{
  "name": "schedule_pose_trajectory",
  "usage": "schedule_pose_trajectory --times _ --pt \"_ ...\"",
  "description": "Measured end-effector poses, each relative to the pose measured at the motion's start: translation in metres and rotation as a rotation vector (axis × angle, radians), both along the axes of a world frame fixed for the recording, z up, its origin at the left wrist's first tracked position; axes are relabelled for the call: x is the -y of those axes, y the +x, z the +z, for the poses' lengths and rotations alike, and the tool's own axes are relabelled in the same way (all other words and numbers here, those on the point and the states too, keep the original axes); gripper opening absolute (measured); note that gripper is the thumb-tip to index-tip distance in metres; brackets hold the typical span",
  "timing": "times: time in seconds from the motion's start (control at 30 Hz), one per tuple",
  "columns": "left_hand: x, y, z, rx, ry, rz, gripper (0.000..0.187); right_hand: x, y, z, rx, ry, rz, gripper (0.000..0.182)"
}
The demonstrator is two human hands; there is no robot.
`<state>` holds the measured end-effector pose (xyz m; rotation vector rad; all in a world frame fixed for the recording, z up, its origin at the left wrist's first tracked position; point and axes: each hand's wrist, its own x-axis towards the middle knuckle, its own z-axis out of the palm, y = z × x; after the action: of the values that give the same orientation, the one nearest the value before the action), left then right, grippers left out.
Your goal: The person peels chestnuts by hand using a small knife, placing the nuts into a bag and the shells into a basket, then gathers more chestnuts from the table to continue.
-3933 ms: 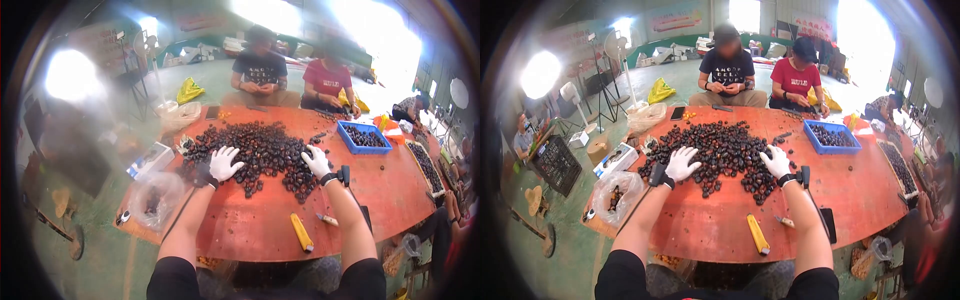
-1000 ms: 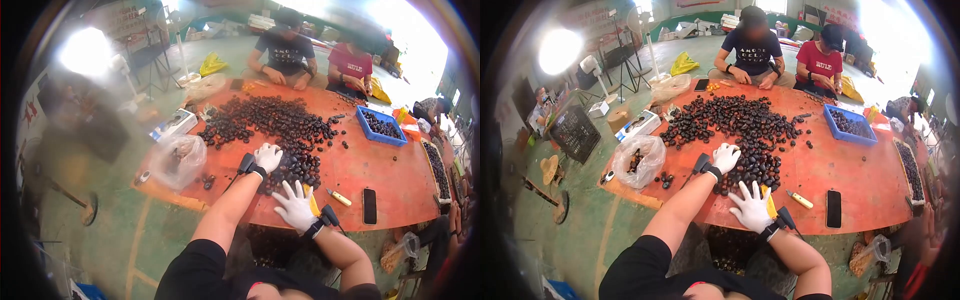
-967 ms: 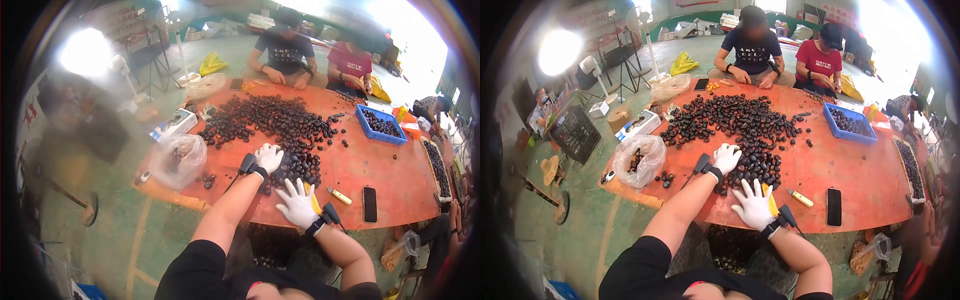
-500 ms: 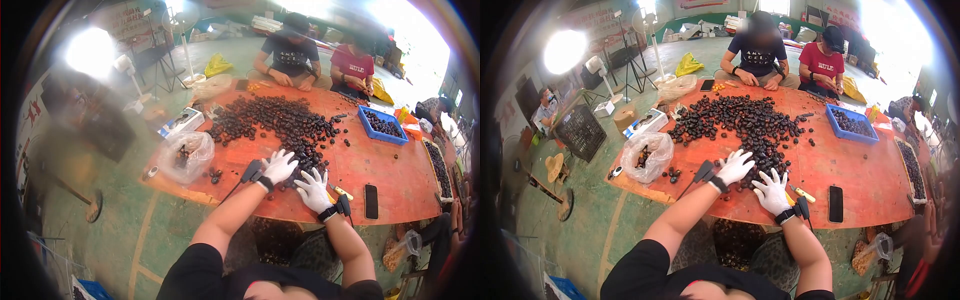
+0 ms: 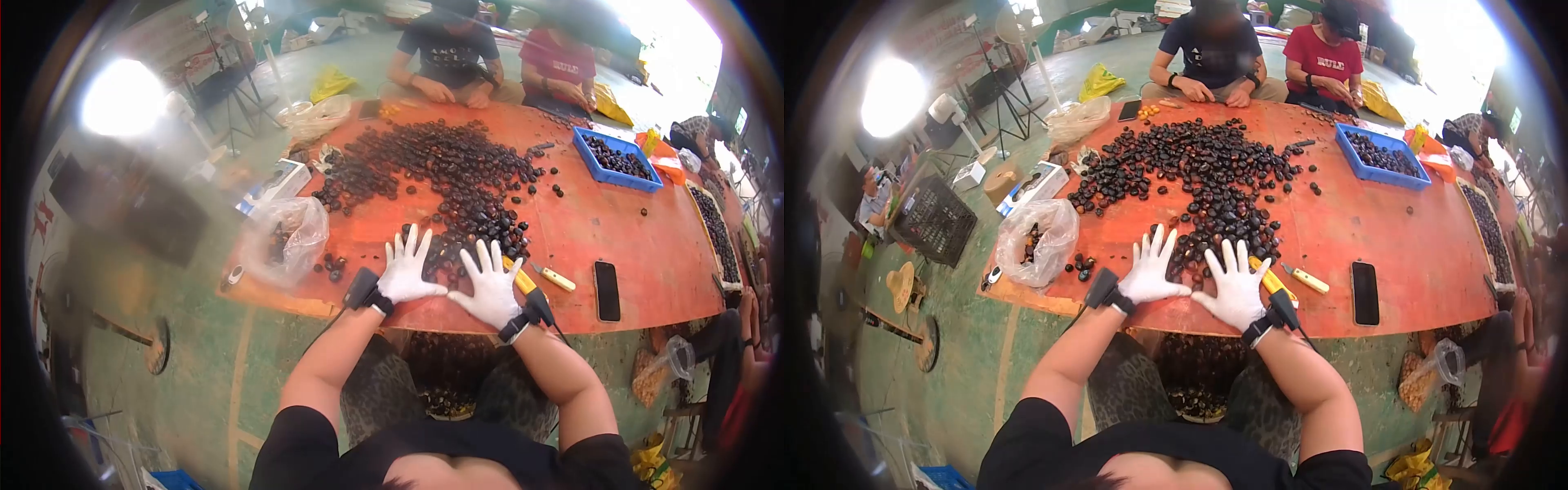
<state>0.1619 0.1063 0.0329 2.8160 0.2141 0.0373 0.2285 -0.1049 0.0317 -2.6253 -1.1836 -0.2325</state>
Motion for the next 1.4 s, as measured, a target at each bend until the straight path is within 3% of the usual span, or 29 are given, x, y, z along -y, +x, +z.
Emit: schedule_pose_trajectory --times 0.2,0.27,0.4,0.47,0.53,0.6,0.67,0.7,0.8,0.9,1.0,1.13,1.2,1.4 --pt "0.019 0.058 -0.024 0.265 -0.053 -0.139 0.123 0.009 0.033 -0.002 0.051 0.037 -0.138 0.078" --pt "0.033 0.076 -0.024 0.318 -0.105 -0.092 0.101 0.012 0.049 -0.007 0.077 0.059 -0.188 0.074" --pt "0.063 0.111 -0.03 0.441 -0.165 0.011 0.075 0.025 0.075 -0.009 0.124 0.073 -0.244 0.065" --pt "0.078 0.128 -0.037 0.518 -0.223 0.091 0.072 0.03 0.087 -0.017 0.162 0.131 -0.238 0.064" --pt "0.09 0.13 -0.025 0.546 -0.326 0.063 0.071 0.031 0.089 -0.019 0.173 0.147 -0.23 0.064" --pt "0.088 0.124 -0.007 0.549 -0.293 0.021 0.089 0.039 0.086 -0.014 0.169 0.116 -0.201 0.067" --pt "0.073 0.102 0.02 0.435 -0.235 -0.065 0.112 0.045 0.071 0.002 0.034 0.083 -0.335 0.09" --pt "0.056 0.098 0.02 0.341 -0.171 -0.095 0.132 0.053 0.064 0.008 -0.038 0.085 -0.377 0.095" --pt "-0.003 0.07 0.023 0.104 0.064 -0.192 0.144 0.083 0.035 0.016 -0.211 0.033 -0.385 0.114" --pt "-0.049 0.063 0.004 -0.019 0.086 -0.053 0.14 0.075 -0.004 0.031 -0.24 -0.209 -0.315 0.115" --pt "-0.062 0.074 -0.017 0.024 -0.024 0.075 0.126 0.059 0.011 0.007 -0.107 -0.074 -0.255 0.111" --pt "-0.042 0.093 -0.026 0.211 -0.15 -0.123 0.11 0.039 0.044 0.003 0.044 -0.027 -0.198 0.091" --pt "-0.016 0.098 -0.028 0.201 -0.156 -0.095 0.1 0.027 0.063 0.006 0.136 0.068 -0.205 0.073" --pt "0.003 0.106 -0.015 0.346 -0.394 -0.064 0.082 0.012 0.078 0.01 0.224 0.213 -0.232 0.066"
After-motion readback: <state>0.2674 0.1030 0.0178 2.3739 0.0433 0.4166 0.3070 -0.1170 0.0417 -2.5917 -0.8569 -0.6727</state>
